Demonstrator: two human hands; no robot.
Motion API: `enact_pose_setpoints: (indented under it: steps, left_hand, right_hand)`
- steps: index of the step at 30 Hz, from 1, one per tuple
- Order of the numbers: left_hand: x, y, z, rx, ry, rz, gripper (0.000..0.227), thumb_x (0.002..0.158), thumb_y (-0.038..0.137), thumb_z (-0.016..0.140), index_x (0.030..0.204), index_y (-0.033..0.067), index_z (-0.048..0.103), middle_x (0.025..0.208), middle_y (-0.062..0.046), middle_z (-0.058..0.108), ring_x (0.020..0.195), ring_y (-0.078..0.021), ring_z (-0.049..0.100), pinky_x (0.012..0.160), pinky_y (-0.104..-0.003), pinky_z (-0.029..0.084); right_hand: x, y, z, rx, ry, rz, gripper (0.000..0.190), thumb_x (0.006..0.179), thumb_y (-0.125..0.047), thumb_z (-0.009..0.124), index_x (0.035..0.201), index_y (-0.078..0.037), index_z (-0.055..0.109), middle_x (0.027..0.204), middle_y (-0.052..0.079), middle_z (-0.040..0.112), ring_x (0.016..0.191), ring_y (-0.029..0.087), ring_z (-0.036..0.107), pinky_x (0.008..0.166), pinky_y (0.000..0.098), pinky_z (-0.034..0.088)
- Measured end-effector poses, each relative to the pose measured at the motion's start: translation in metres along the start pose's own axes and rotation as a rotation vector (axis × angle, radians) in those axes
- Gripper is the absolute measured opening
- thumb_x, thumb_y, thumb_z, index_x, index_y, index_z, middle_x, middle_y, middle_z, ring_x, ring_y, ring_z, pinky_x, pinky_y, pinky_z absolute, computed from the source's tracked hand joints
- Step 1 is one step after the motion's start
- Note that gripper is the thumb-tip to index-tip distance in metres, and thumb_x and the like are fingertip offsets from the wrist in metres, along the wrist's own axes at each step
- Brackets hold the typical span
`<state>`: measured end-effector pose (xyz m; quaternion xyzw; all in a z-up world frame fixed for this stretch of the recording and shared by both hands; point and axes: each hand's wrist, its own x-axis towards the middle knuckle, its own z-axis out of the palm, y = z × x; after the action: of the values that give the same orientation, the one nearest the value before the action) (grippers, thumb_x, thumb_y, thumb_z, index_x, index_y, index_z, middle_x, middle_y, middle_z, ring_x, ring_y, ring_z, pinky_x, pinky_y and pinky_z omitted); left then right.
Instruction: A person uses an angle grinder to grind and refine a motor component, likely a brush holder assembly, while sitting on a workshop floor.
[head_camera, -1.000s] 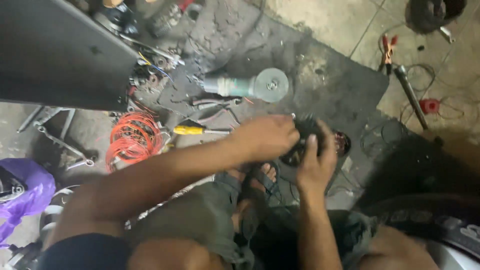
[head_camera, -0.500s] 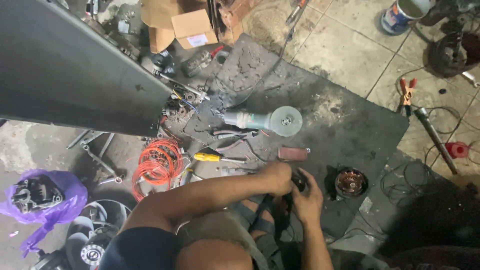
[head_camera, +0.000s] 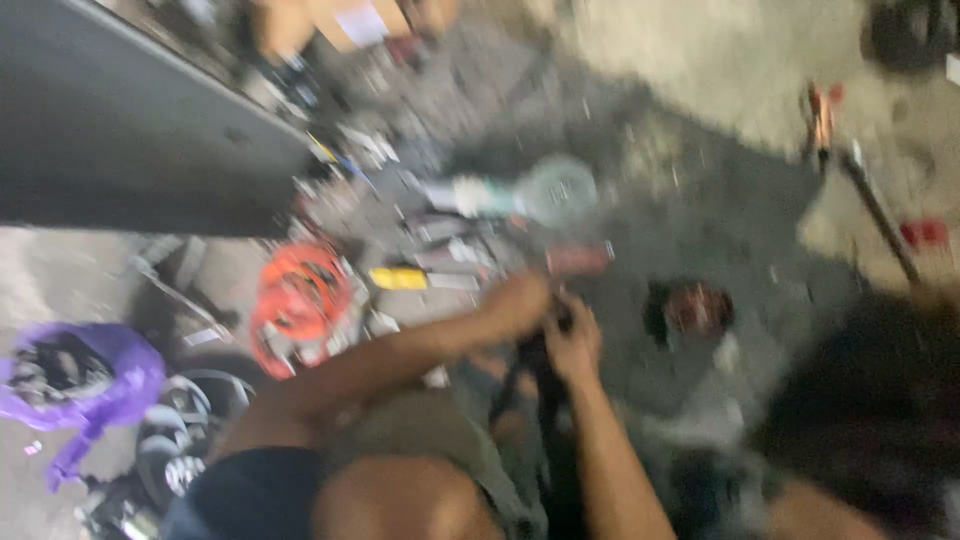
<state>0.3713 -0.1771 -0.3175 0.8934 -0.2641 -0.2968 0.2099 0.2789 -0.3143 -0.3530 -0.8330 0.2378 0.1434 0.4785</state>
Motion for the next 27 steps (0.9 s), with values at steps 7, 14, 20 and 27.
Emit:
enact_pose_setpoints:
  steps: [7, 14, 20, 27]
  left_hand:
    - [-0.030, -0.014, -0.028, -0.127, 0.117, -0.069, 0.036, 0.094, 0.008, 0.049, 0.128, 0.0014, 0.062, 0.120, -0.026, 0.064, 0.100, -0.0493, 0.069, 0.084, -0.059, 0.058]
    - [-0.028, -0.030, 0.019, -0.018, 0.076, 0.137, 0.027, 0.094, 0.016, 0.059, 0.115, 0.0034, 0.070, 0.098, -0.017, 0.070, 0.087, -0.0380, 0.072, 0.074, -0.048, 0.058]
    - [-0.024, -0.023, 0.026, -0.048, 0.052, 0.215, 0.019, 0.095, 0.014, 0.062, 0.109, 0.0048, 0.071, 0.089, -0.015, 0.070, 0.085, -0.0346, 0.071, 0.073, -0.044, 0.056]
    - [-0.022, -0.011, 0.022, -0.145, -0.041, 0.046, 0.024, 0.098, 0.017, 0.058, 0.115, 0.0063, 0.071, 0.098, -0.016, 0.073, 0.095, -0.0350, 0.072, 0.083, -0.046, 0.056]
  right_hand:
    - [-0.009, -0.006, -0.002, -0.047, 0.027, -0.037, 0.043, 0.088, -0.005, 0.073, 0.130, -0.013, 0.068, 0.113, 0.019, 0.072, 0.119, 0.045, 0.065, 0.104, 0.0581, 0.047]
    - [-0.010, -0.019, -0.004, -0.057, -0.018, 0.086, 0.043, 0.093, -0.003, 0.069, 0.135, -0.007, 0.061, 0.121, 0.018, 0.070, 0.132, 0.038, 0.060, 0.114, 0.0584, 0.039]
    - [-0.010, -0.025, -0.006, -0.050, -0.040, 0.127, 0.044, 0.095, -0.004, 0.065, 0.138, -0.009, 0.060, 0.130, 0.023, 0.062, 0.130, 0.045, 0.058, 0.111, 0.0612, 0.044]
    - [-0.008, -0.013, -0.005, 0.008, -0.026, 0.047, 0.045, 0.093, -0.001, 0.067, 0.136, -0.012, 0.062, 0.129, 0.022, 0.062, 0.128, 0.044, 0.059, 0.110, 0.0583, 0.046]
